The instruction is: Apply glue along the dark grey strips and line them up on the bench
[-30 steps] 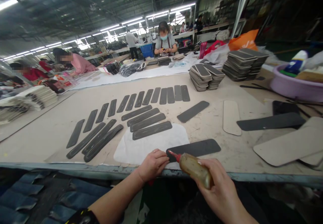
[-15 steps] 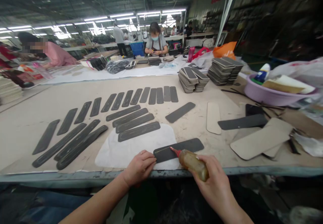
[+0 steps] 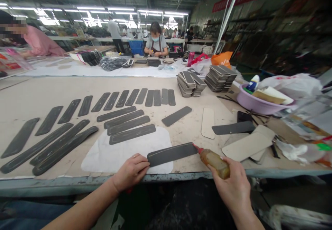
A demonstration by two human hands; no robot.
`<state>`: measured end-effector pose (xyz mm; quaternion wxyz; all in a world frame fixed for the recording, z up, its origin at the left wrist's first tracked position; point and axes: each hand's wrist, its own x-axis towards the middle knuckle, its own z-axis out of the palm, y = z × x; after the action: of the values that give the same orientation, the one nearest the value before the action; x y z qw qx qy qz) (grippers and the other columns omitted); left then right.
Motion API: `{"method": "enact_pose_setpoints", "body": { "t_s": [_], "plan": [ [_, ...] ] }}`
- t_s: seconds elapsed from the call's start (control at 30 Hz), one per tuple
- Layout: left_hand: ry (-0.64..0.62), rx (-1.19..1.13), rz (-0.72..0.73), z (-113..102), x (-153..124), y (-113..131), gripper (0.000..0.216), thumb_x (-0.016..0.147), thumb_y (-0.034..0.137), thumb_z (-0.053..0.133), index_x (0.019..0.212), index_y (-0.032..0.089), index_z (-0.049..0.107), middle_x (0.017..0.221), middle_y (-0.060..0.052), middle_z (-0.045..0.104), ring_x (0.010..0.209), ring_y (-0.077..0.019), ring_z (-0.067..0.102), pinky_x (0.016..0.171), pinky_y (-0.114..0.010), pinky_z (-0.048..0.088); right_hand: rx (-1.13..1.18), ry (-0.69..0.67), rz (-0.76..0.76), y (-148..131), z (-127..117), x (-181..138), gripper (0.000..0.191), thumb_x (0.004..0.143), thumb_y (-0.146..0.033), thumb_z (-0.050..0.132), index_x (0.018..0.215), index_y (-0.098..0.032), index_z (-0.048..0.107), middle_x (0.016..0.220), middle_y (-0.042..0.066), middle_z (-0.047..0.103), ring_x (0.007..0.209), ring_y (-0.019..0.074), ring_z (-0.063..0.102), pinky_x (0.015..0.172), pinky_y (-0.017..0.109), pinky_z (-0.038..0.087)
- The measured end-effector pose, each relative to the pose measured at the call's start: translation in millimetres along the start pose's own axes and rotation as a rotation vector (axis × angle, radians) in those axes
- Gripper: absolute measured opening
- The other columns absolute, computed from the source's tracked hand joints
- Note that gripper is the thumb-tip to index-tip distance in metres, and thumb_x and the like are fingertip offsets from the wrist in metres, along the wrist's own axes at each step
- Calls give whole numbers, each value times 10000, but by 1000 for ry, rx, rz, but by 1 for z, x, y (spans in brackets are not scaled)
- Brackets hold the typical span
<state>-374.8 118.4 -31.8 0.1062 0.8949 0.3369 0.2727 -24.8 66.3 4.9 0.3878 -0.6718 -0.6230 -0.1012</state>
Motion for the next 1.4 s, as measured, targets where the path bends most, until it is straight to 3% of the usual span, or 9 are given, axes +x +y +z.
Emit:
{"method": "enact_pose_setpoints", "body": {
  "t_s": [0.2, 0.4, 0.57, 0.97, 1.3, 1.4],
  "plan": [
    [-26, 21, 19, -3, 0, 3, 170, 877, 136, 498, 928, 170, 657, 868, -66, 669, 808, -155, 599, 767, -317, 504, 199, -137, 46, -37, 1, -13, 407, 800, -501, 595, 1046, -185, 522, 938, 91, 579, 821, 251, 579, 725, 365, 476],
    [-22, 54, 21, -2, 1, 2, 162, 884, 141, 492, 905, 160, 651, 850, -59, 669, 780, -145, 599, 752, -308, 491, 438, -264, -60, -80, 26, -23, 292, 813, -392, 600, 1016, -201, 515, 903, 60, 573, 787, 209, 583, 662, 305, 493],
    [-63, 66, 29, -3, 2, 3, 191, 896, 151, 463, 886, 167, 653, 858, -62, 668, 780, -143, 592, 757, -314, 484, 487, -308, -97, -93, 37, -28, 273, 806, -308, 606, 1036, -210, 496, 927, 57, 567, 836, 210, 577, 709, 314, 506],
    [-37, 36, -21, 1, 0, 1, 183, 890, 150, 480, 949, 168, 653, 836, -67, 642, 770, -157, 559, 739, -316, 490, 463, -319, -64, -80, 13, -35, 256, 813, -278, 595, 1041, -231, 486, 916, 45, 560, 806, 189, 590, 688, 293, 517],
    [-9, 19, -15, 3, 2, 0, 150, 882, 149, 496, 913, 171, 641, 877, -71, 629, 792, -156, 581, 748, -309, 511, 98, -118, 92, 0, -1, -13, 351, 774, -408, 618, 1037, -205, 507, 930, 62, 568, 851, 239, 575, 755, 373, 495],
    [4, 33, -14, 5, 2, -1, 150, 884, 168, 493, 920, 174, 638, 888, -77, 632, 801, -159, 595, 756, -308, 525, 75, -57, 133, 3, -3, -8, 350, 772, -415, 609, 1028, -196, 512, 923, 72, 563, 852, 248, 570, 755, 384, 494]
  ]
}}
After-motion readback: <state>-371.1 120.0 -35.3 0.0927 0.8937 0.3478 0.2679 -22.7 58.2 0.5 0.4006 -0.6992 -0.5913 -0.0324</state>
